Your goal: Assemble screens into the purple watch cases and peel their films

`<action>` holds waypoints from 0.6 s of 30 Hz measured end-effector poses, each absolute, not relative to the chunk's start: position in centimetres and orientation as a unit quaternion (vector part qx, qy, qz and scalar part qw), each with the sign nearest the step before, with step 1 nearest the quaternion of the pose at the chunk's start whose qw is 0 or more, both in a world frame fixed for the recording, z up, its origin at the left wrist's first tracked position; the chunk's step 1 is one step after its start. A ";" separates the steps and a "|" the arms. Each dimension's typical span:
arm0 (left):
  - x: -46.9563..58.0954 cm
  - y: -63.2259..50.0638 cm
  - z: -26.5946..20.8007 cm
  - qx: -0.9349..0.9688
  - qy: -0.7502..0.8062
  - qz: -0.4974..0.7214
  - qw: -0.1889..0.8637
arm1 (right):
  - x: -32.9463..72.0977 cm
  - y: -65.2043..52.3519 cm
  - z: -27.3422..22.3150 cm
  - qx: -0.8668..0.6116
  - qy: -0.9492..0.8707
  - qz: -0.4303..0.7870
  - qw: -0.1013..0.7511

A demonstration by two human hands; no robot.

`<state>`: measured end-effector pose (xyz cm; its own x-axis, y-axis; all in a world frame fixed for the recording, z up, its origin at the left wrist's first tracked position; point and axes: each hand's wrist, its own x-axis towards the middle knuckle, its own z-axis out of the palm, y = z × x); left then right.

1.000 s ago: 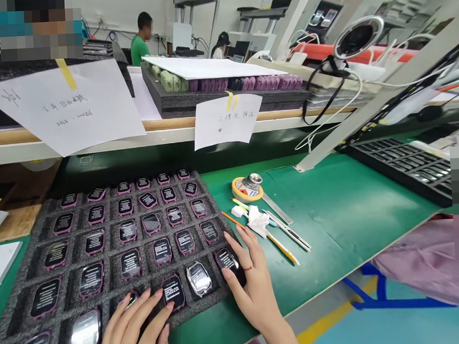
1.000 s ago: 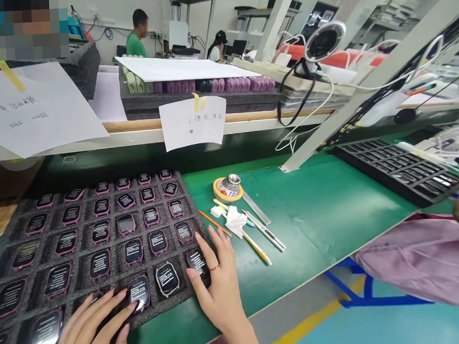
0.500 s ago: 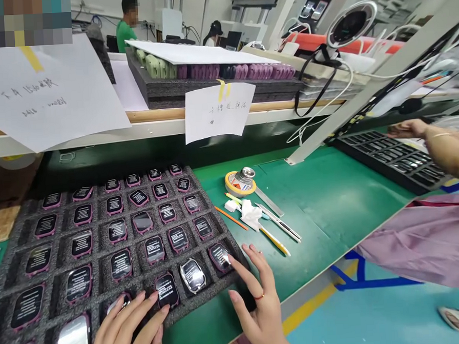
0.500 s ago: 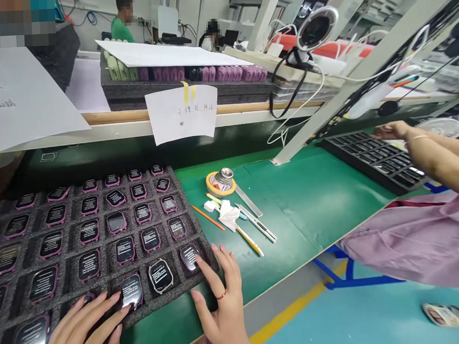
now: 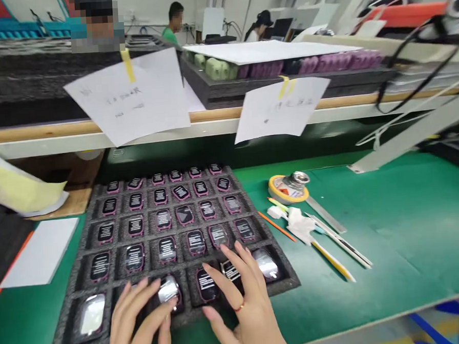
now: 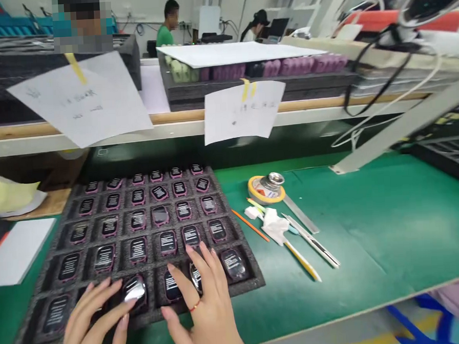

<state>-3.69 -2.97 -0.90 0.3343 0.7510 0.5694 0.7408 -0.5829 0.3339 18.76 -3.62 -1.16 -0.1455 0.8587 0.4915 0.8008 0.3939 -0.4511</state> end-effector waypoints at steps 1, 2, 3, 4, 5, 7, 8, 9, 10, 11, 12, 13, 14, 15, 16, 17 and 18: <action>-4.3 -2.8 -0.6 0.800 0.494 0.340 0.002 | 18.0 -3.1 -0.8 -0.545 -0.770 0.044 0.328; -4.9 -2.6 -0.4 0.783 0.531 0.324 -0.003 | 17.2 -2.6 -0.5 -0.541 -0.783 0.045 0.303; -5.4 -2.5 -0.3 0.770 0.561 0.305 -0.006 | 16.6 -2.1 -0.2 -0.536 -0.794 0.045 0.284; -6.0 -2.4 -0.2 0.759 0.587 0.283 -0.011 | 16.0 -1.7 0.1 -0.530 -0.802 0.043 0.272; -6.5 -2.4 -0.2 0.750 0.607 0.261 -0.015 | 15.5 -1.3 0.3 -0.526 -0.807 0.039 0.265; -7.1 -2.3 -0.2 0.746 0.625 0.228 -0.020 | 14.7 -0.6 0.5 -0.521 -0.813 0.033 0.259; -7.3 -2.3 -0.2 0.748 0.627 0.216 -0.022 | 14.5 -0.4 0.5 -0.519 -0.815 0.029 0.257; -7.4 -2.3 -0.3 0.751 0.627 0.207 -0.026 | 14.2 -0.2 0.4 -0.517 -0.817 0.026 0.255; -7.3 -2.2 -0.3 0.755 0.624 0.200 -0.031 | 14.0 -0.1 0.4 -0.518 -0.817 0.022 0.251; -7.2 -2.1 -0.4 0.758 0.622 0.194 -0.035 | 13.9 0.0 0.3 -0.519 -0.818 0.018 0.248; -7.1 -2.1 -0.4 0.760 0.621 0.188 -0.038 | 13.7 0.1 0.1 -0.521 -0.817 0.013 0.245; -7.0 -2.0 -0.5 0.761 0.620 0.184 -0.043 | 13.6 0.1 0.0 -0.524 -0.817 0.008 0.243; -6.9 -2.0 -0.6 0.762 0.621 0.180 -0.046 | 13.6 0.1 0.0 -0.525 -0.816 0.005 0.241; -6.8 -2.0 -0.6 0.760 0.623 0.176 -0.047 | 13.6 0.0 -0.1 -0.525 -0.816 0.003 0.243; -6.8 -2.0 -0.7 0.758 0.627 0.174 -0.048 | 13.6 0.0 -0.1 -0.525 -0.814 0.004 0.248; -6.8 -2.0 -0.7 0.756 0.630 0.173 -0.048 | 13.7 -0.1 -0.1 -0.527 -0.810 0.006 0.256; -6.7 -2.0 -0.8 0.753 0.632 0.174 -0.050 | 13.8 -0.2 -0.1 -0.530 -0.805 0.009 0.266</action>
<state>-6.74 -2.04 -0.76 0.1406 0.9352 0.3250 0.9701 -0.1957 0.1436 13.77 -0.21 -0.12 -0.2961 0.8586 0.4184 0.8491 0.4373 -0.2964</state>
